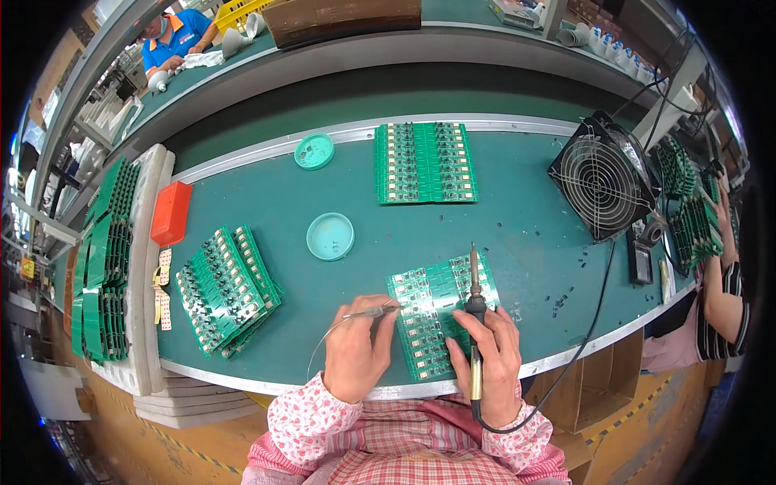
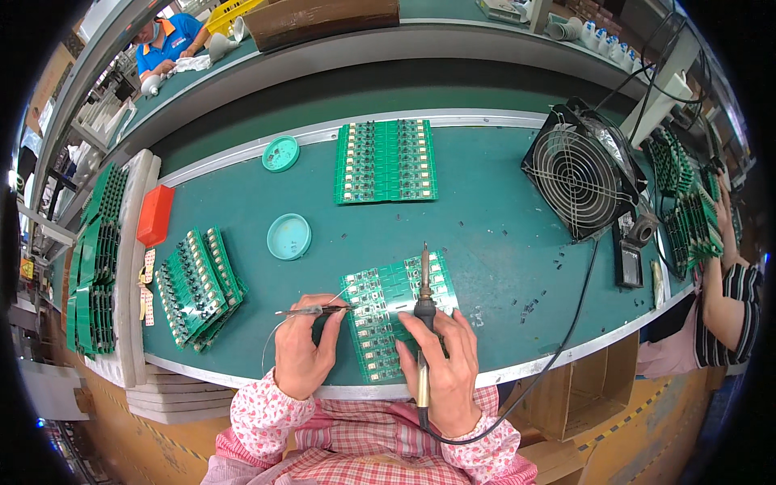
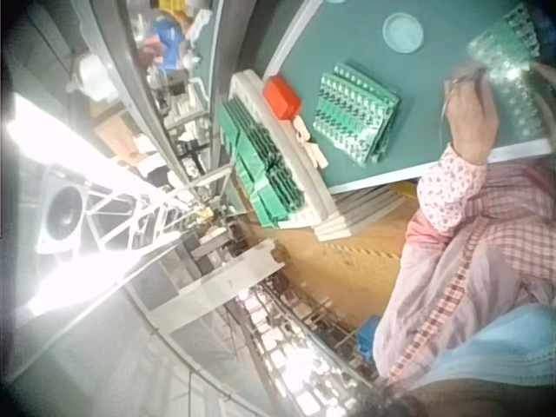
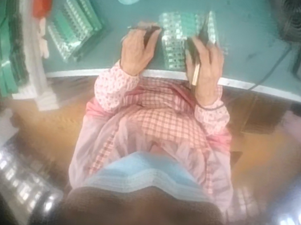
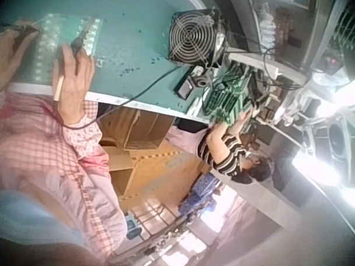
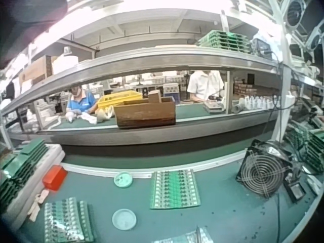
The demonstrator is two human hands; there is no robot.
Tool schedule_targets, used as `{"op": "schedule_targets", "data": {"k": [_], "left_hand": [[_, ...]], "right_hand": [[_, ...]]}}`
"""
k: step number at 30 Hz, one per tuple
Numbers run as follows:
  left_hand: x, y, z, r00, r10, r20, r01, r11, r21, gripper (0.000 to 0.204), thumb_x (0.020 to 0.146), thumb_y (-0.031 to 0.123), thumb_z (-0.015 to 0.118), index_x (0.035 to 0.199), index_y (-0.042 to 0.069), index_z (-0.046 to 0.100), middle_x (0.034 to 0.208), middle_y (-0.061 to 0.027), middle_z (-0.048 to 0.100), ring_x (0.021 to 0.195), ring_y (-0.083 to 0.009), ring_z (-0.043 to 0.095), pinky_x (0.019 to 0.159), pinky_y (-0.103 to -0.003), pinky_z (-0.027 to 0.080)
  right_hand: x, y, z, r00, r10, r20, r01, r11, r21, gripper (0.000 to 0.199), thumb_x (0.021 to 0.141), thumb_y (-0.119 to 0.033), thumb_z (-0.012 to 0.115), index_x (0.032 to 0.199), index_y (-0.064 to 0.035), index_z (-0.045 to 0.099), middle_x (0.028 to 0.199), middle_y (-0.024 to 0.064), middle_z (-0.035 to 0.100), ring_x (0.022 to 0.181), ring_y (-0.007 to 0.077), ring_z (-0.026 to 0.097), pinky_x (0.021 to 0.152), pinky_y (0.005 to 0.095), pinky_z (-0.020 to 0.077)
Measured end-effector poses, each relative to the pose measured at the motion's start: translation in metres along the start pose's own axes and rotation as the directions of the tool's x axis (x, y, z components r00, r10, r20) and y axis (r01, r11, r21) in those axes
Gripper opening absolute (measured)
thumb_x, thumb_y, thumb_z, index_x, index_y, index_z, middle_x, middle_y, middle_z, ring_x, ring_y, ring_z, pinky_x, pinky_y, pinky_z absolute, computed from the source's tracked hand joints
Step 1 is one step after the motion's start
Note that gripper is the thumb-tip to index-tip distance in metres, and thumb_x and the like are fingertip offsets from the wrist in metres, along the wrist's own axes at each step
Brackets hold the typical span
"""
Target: The person solders components onto a circuit board using a soldering iron and solder wire.
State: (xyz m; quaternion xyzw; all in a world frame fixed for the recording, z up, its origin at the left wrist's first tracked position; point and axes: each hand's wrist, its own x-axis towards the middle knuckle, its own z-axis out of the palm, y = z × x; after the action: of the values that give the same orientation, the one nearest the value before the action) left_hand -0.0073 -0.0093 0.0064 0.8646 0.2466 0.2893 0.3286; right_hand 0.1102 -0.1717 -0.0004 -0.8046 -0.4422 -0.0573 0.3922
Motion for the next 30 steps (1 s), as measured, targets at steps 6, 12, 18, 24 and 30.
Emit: {"op": "schedule_targets", "data": {"k": [6,12,18,24,30], "left_hand": [[0.003,-0.002,0.003,1.0,0.013,-0.028,-0.013,1.0,0.011,0.016,0.088,-0.001,0.071,0.103,0.004,0.069,0.104,-0.0107,0.071,0.087,-0.0329,0.066,0.079,-0.039,0.051],[0.003,-0.002,0.003,0.999,0.034,-0.014,-0.033,0.998,0.046,0.018,0.086,-0.002,0.071,0.102,0.004,0.069,0.104,-0.01,0.072,0.087,-0.0319,0.065,0.077,-0.039,0.051],[0.005,0.0,0.004,0.998,0.055,-0.012,-0.054,0.996,0.065,0.018,0.086,-0.003,0.072,0.102,0.004,0.068,0.104,-0.0104,0.072,0.087,-0.0318,0.066,0.078,-0.039,0.051],[0.003,0.0,0.003,0.999,0.035,0.011,-0.035,0.997,0.068,0.015,0.089,-0.002,0.069,0.103,0.002,0.068,0.104,-0.0137,0.072,0.091,-0.0331,0.068,0.082,-0.039,0.052],[0.005,0.002,0.001,0.999,0.042,0.021,-0.044,0.997,0.069,0.014,0.088,-0.002,0.069,0.101,0.001,0.069,0.104,-0.0135,0.072,0.091,-0.0331,0.068,0.081,-0.039,0.051]], "right_hand": [[0.001,-0.001,0.0,1.0,0.005,-0.003,-0.005,1.0,-0.001,0.048,0.076,-0.007,0.082,0.123,-0.0113,0.072,0.106,0.0141,0.063,0.105,0.0309,0.065,0.103,0.0518,0.0486],[0.001,-0.002,-0.002,1.0,0.012,0.009,-0.012,1.0,-0.004,0.048,0.076,-0.008,0.083,0.123,-0.0112,0.072,0.105,0.0143,0.063,0.104,0.0309,0.064,0.103,0.052,0.0485],[0.001,-0.003,-0.004,1.0,-0.011,-0.004,0.011,1.0,-0.007,0.049,0.076,-0.007,0.083,0.123,-0.0109,0.072,0.103,0.0139,0.062,0.101,0.0307,0.064,0.103,0.0495,0.0477],[0.002,-0.005,-0.014,0.997,-0.04,-0.062,0.046,0.994,0.1,0.049,0.076,-0.002,0.082,0.123,-0.0085,0.071,0.097,0.0129,0.063,0.089,0.0299,0.064,0.083,0.0413,0.0509],[0.008,0.0,-0.014,0.988,-0.061,-0.139,0.093,0.967,0.237,0.038,0.08,0.004,0.078,0.116,-0.006,0.069,0.084,0.0107,0.067,0.071,0.0258,0.064,0.064,0.0357,0.0511]]}}
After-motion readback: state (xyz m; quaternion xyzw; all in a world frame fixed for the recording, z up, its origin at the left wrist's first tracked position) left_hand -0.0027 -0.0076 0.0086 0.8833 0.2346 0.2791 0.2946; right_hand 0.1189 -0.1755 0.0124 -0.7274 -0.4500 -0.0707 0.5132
